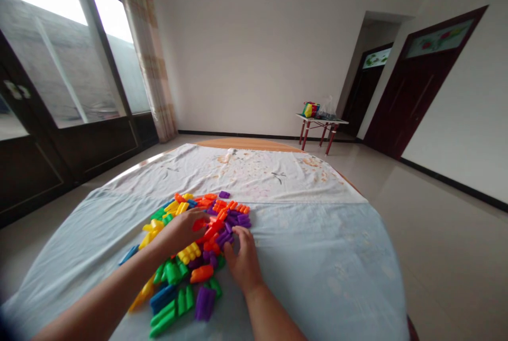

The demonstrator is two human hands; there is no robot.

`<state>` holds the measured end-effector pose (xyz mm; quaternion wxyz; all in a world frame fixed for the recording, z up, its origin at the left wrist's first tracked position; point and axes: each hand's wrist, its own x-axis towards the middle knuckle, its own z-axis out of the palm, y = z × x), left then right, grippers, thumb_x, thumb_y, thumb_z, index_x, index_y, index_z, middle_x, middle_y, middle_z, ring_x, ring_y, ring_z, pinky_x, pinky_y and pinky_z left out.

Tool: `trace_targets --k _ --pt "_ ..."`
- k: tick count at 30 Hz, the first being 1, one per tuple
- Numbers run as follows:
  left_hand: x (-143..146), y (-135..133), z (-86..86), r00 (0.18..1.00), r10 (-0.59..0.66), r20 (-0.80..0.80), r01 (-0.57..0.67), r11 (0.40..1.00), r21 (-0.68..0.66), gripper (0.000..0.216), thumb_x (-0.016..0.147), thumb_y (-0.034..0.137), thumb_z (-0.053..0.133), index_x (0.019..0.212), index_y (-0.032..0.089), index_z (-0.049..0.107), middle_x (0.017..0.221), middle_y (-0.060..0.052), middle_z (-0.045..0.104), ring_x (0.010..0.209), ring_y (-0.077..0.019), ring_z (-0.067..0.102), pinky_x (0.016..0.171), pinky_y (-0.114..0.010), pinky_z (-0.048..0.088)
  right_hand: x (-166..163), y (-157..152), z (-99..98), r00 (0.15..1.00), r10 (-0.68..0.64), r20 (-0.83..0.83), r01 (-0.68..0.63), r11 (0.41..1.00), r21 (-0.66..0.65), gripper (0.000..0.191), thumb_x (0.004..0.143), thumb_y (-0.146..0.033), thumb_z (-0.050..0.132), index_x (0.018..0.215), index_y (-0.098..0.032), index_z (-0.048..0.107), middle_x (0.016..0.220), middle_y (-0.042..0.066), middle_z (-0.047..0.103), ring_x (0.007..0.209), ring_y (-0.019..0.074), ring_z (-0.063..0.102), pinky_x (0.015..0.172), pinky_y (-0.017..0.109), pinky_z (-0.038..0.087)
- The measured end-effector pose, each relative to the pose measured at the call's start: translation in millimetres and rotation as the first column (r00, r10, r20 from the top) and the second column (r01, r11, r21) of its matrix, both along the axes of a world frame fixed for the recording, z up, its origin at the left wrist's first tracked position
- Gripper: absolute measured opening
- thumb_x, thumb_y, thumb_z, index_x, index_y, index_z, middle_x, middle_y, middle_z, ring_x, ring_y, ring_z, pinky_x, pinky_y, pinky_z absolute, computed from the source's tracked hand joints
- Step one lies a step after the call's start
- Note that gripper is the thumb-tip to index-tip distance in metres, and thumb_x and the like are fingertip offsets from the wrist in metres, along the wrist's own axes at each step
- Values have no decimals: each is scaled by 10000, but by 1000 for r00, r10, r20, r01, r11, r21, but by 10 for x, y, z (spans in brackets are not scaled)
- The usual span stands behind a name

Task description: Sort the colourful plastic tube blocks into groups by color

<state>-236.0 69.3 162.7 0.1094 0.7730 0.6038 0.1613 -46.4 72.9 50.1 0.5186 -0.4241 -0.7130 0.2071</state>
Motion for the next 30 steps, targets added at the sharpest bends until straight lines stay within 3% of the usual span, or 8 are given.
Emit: trace_targets --k 5,7,10,14,17,23,27,30 --pt "-123 -562 -133 987 -154 42 149 985 87 282 819 351 447 1013 277 638 1170 -38 593 1066 -190 529 916 -331 422 5 -70 103 990 54 133 -44 996 -77 440 811 -413 518 1155 -140 545 1203 149 536 1154 253 481 1004 417 374" --pt "-191 -772 -288 993 -94 -76 105 984 146 410 768 478 510 1151 343 568 1255 -27 551 1177 -255 459 990 -445 356 28 -147 212 966 117 229 -80 983 -165 568 761 -497 571 1210 -152 528 1296 162 469 1219 291 419 1031 448 328" --pt "-302 -1012 -565 974 0 -225 59 966 253 770 640 573 611 1337 370 357 1383 -60 422 1239 -338 384 1011 -577 248 67 -288 390 887 296 355 -189 933 -305 866 608 -631 659 1327 -209 426 1444 149 273 1313 344 264 1063 489 244" --pt "-404 -1125 -828 951 99 -292 28 916 400 939 580 547 664 1393 331 246 1429 -76 346 1277 -334 326 1058 -556 113 47 -420 513 754 502 425 -320 845 -429 1111 463 -600 760 1401 -247 280 1509 109 0 1356 359 101 1081 488 189" --pt "-451 -1081 -869 948 125 -293 23 892 452 850 629 537 632 1378 325 290 1413 -69 377 1272 -307 338 1065 -510 119 -55 -415 532 736 528 422 -335 827 -451 1036 537 -493 765 1403 -200 279 1507 114 -34 1362 334 102 1088 443 203" --pt "-474 -887 -815 949 220 -227 -78 858 508 498 783 448 514 1259 309 468 1318 -52 500 1213 -261 421 1027 -472 219 -398 -216 614 806 401 436 -286 908 -306 731 735 -368 624 1352 -68 371 1470 188 171 1355 295 172 1106 399 194" --pt "-357 -862 -776 963 199 -183 -81 857 508 436 798 450 499 1199 280 521 1210 -55 586 1119 -232 505 990 -440 301 -484 -105 665 825 355 441 -281 933 -226 679 729 -332 622 1334 -112 408 1449 166 249 1330 301 243 1095 427 221" --pt "-283 -947 -690 974 145 -173 -38 861 508 472 798 444 503 1240 278 483 1212 -58 583 1113 -220 514 1009 -441 299 -345 -86 718 857 333 393 -284 942 -180 645 715 -305 623 1311 -144 435 1423 147 307 1308 279 294 1076 408 262"
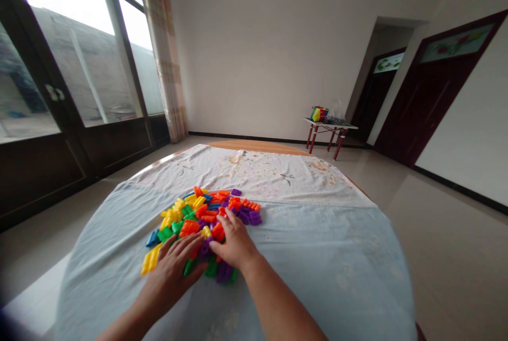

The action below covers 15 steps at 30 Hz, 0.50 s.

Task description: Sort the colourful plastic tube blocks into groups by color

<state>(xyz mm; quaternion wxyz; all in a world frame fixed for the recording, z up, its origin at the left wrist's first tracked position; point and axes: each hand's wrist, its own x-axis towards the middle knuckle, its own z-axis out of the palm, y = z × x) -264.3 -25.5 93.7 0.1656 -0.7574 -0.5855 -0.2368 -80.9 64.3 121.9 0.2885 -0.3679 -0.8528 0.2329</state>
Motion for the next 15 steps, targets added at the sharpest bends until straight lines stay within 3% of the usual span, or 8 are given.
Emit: trace_targets --k 2,5,8,11,15 --pt "29 -84 99 999 17 44 -18 999 32 421 808 413 499 1204 273 515 1181 -57 600 1090 -219 529 995 -442 322 167 -30 53 997 -61 -47 62 998 28 541 741 -269 581 1256 -134 482 1347 155 406 1236 255 401 1025 382 332" --pt "110 -215 256 986 22 166 -27 999 29 295 827 352 479 1079 246 590 1067 -57 643 992 -202 569 885 -378 425 410 -149 109 994 -107 -5 107 993 -55 335 750 -295 577 1052 -153 583 975 91 628 859 192 608 773 300 466" --pt "278 -307 306 959 -41 279 63 996 -68 247 850 302 440 1011 235 615 956 -54 651 871 -163 590 757 -293 477 491 -301 57 985 -75 158 109 970 -216 392 609 -421 714 905 -197 590 649 -12 619 593 158 584 561 241 418" --pt "452 -313 213 931 -64 358 129 978 -161 251 869 291 394 912 226 632 867 -56 637 788 -144 587 709 -268 482 368 -371 -86 967 -68 245 119 973 -198 513 462 -408 798 878 -198 583 702 11 647 666 209 611 564 248 406" --pt "551 -203 86 905 -59 422 167 960 -223 275 874 313 376 842 211 630 845 -66 620 811 -157 568 762 -293 473 156 -299 -217 991 -83 101 98 984 -151 474 611 -287 727 1037 -168 556 861 76 671 798 239 634 657 283 449"
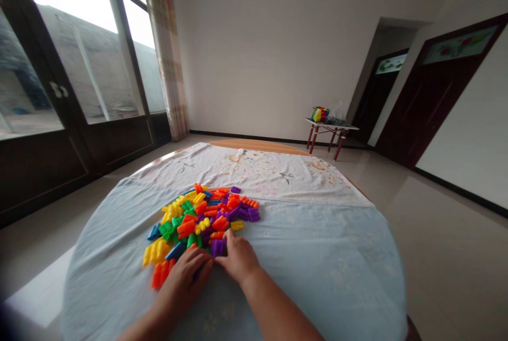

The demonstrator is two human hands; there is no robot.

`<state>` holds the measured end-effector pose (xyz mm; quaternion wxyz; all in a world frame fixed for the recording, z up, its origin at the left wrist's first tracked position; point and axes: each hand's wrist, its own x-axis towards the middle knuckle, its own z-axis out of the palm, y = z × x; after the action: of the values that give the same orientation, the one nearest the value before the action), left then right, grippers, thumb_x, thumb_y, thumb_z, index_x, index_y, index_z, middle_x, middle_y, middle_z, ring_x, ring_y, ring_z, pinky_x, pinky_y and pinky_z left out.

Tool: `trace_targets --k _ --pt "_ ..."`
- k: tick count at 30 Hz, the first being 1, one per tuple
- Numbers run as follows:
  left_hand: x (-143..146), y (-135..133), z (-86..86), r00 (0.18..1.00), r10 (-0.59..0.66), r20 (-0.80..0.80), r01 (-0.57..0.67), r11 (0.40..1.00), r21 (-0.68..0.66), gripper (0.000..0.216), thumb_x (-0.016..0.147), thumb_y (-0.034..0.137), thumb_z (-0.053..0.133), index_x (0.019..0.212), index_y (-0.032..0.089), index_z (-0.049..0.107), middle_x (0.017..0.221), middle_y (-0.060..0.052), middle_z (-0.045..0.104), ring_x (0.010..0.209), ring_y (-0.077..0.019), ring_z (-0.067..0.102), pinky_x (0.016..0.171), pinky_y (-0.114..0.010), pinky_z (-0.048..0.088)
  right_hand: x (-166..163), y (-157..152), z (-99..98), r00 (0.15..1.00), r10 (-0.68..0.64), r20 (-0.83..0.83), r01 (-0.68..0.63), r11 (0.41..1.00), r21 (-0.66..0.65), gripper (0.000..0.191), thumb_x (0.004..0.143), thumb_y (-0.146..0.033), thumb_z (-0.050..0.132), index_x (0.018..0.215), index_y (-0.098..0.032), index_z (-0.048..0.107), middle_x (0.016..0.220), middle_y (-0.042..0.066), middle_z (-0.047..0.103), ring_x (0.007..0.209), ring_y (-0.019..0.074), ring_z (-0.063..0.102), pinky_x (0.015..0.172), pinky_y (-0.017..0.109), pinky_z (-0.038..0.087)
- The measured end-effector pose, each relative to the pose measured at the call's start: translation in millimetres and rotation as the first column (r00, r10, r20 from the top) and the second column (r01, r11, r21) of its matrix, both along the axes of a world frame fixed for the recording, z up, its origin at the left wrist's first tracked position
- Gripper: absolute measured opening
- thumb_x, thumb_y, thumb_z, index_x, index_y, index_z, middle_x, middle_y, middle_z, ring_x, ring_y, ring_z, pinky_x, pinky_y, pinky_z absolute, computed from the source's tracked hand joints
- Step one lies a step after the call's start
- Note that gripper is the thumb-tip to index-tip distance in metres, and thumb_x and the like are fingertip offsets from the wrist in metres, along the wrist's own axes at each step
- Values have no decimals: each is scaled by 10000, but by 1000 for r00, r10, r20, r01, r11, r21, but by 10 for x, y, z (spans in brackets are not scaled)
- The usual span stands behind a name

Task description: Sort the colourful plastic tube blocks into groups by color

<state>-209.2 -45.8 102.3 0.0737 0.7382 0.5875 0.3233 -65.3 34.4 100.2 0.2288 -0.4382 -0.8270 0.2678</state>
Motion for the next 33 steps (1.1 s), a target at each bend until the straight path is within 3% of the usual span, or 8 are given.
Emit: trace_targets --k 4,8,12,16,21,33 --pt "65 77 82 998 -7 68 7 1000 -3 280 875 326 367 872 216 625 924 -75 610 873 -168 555 820 -319 447 77 68 28 981 23 -192 -33 998 -50 595 664 -242 677 1219 -180 472 890 61 665 737 188 637 662 274 475" --pt "318 34 174 998 -46 51 45 999 16 307 882 320 335 784 199 600 826 -71 599 807 -161 550 758 -300 425 396 45 80 959 -68 -276 51 997 -66 410 764 -319 569 1140 -160 535 782 36 653 616 149 605 621 263 478" --pt "696 13 57 991 -126 43 130 986 -107 396 885 337 299 604 188 535 662 -51 563 598 -116 511 558 -265 350 685 -16 34 939 -122 -321 101 992 -81 302 811 -375 505 996 -156 599 675 32 644 614 164 604 606 258 467" --pt "932 67 -149 990 -137 -24 130 974 -186 381 871 303 314 585 185 536 639 -43 576 573 -109 512 543 -271 311 820 -62 -109 950 -126 -286 96 988 -119 264 823 -385 475 860 -160 608 625 26 625 573 157 581 551 240 432" --pt "957 98 -267 984 -144 -109 117 968 -220 335 844 260 348 606 188 572 634 -38 592 576 -110 527 535 -268 295 842 -29 -257 967 -142 -212 126 988 -85 259 815 -367 462 733 -159 594 547 2 572 499 126 507 496 219 371" --pt "980 93 -205 970 -98 -224 44 972 -231 346 851 261 317 662 179 594 667 -50 599 609 -133 548 561 -258 328 862 46 -301 955 -119 -273 104 992 -69 264 792 -383 505 670 -154 558 571 -6 571 530 110 503 521 203 370"
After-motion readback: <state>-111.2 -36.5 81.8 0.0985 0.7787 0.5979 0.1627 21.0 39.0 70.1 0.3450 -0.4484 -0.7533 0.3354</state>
